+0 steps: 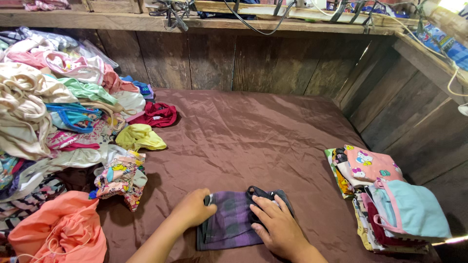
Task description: The person folds a purple striped skirt and a floral patterned shirt on a bed, placing them onto a stack of folded laundry.
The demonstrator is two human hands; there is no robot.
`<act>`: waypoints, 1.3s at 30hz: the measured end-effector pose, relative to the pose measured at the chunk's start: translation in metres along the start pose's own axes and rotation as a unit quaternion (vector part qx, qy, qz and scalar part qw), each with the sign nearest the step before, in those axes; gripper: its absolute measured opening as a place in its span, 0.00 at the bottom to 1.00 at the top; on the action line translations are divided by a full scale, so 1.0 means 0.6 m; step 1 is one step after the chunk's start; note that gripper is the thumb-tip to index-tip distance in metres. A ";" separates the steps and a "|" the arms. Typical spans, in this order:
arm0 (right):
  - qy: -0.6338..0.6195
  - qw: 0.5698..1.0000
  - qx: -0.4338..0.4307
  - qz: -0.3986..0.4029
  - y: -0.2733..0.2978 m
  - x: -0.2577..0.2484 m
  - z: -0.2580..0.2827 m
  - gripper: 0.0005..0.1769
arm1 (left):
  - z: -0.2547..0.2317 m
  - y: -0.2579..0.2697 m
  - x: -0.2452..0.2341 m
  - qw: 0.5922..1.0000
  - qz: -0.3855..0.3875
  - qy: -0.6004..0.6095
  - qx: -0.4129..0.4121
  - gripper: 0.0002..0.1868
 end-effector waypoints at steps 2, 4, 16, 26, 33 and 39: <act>0.007 1.000 -0.017 0.014 -0.001 -0.001 0.008 0.29 | 0.016 -0.002 0.007 0.994 -0.009 0.103 -0.020 0.20; 0.000 1.000 -0.025 0.013 0.000 -0.007 0.015 0.31 | 0.023 -0.008 0.021 0.987 -0.008 0.162 -0.024 0.18; -0.493 0.797 0.324 -0.130 0.040 0.014 -0.160 0.28 | -0.175 -0.030 0.131 0.879 0.127 0.457 -0.046 0.25; -0.425 0.840 0.307 -0.140 0.061 0.078 -0.197 0.36 | -0.172 0.035 0.158 0.949 -0.098 0.142 0.263 0.17; -0.196 0.884 0.422 -0.044 0.053 -0.001 -0.145 0.26 | -0.167 0.070 0.167 0.954 -0.108 -0.003 0.281 0.29; -0.060 0.961 0.183 -0.197 0.022 -0.046 -0.108 0.19 | -0.185 0.071 0.183 0.930 -0.165 0.006 0.328 0.30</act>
Point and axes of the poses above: each hand's wrist, its own y-axis away from the middle knuckle, its own x-axis out of the palm, z = x × y, the point moved 6 cm from there along -y, towards the middle knuckle, and after that the axes turned 10 degrees about y, right-handed, at the moved point
